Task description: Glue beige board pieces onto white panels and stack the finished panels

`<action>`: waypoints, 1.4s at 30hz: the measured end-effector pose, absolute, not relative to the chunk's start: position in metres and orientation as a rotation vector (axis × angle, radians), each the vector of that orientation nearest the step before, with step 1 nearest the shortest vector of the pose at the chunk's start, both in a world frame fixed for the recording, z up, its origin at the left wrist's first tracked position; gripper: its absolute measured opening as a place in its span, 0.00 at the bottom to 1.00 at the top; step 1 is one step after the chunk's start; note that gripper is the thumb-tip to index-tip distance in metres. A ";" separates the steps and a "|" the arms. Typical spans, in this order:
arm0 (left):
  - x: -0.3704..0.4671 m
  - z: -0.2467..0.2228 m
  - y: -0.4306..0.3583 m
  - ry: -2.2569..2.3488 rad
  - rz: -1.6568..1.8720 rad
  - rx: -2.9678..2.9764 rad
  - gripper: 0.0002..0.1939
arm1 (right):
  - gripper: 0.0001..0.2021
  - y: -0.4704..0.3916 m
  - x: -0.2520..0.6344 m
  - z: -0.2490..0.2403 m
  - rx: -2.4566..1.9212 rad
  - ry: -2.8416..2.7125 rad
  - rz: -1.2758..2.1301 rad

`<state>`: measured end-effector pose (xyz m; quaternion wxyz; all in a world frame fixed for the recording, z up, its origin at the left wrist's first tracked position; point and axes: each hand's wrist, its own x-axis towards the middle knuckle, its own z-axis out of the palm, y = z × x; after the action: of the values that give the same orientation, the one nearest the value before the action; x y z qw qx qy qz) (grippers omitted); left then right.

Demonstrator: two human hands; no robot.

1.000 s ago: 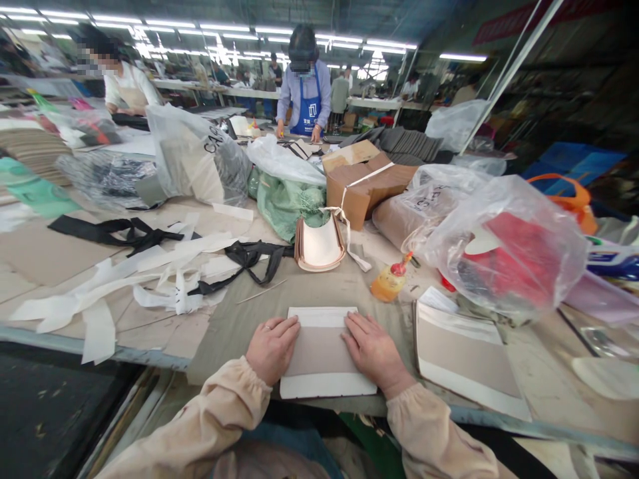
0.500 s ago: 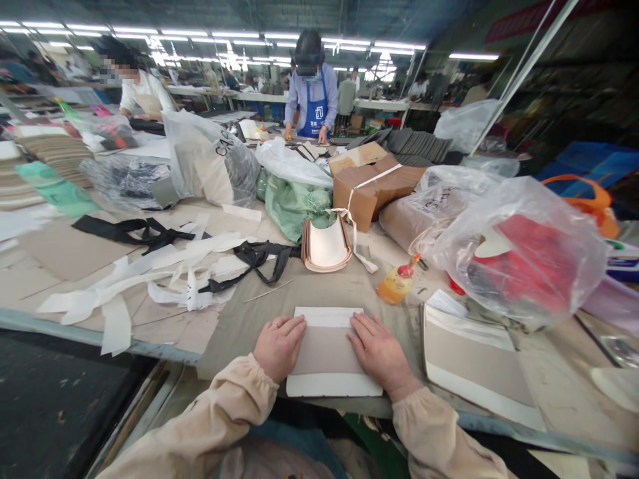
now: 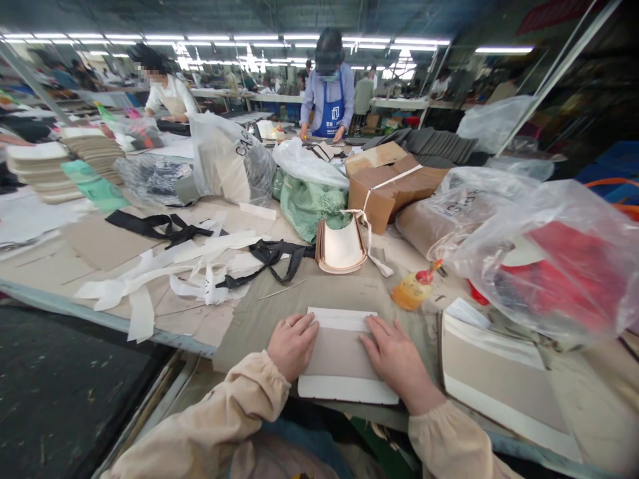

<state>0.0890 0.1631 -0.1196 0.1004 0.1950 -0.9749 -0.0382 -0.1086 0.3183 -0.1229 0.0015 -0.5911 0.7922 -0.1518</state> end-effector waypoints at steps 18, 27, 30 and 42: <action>0.087 -0.120 0.159 -2.877 -0.062 0.540 0.14 | 0.30 0.325 -0.095 -0.129 -1.657 2.523 -0.431; 0.088 -0.124 0.155 -2.733 -0.383 0.546 0.13 | 0.24 0.306 -0.116 -0.140 -0.734 2.403 -1.383; 0.087 -0.126 0.150 -2.433 -0.782 0.731 0.17 | 0.20 0.304 -0.117 -0.133 -0.610 2.180 -1.523; 0.054 -0.060 0.194 -1.099 -2.230 1.059 0.23 | 0.17 0.333 -0.116 -0.083 -0.645 1.762 -1.879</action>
<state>0.0540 0.1940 -0.0599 0.2181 0.3825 -0.3968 -0.8054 -0.1157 0.3330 -0.0831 0.2407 -0.2356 0.6441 -0.6868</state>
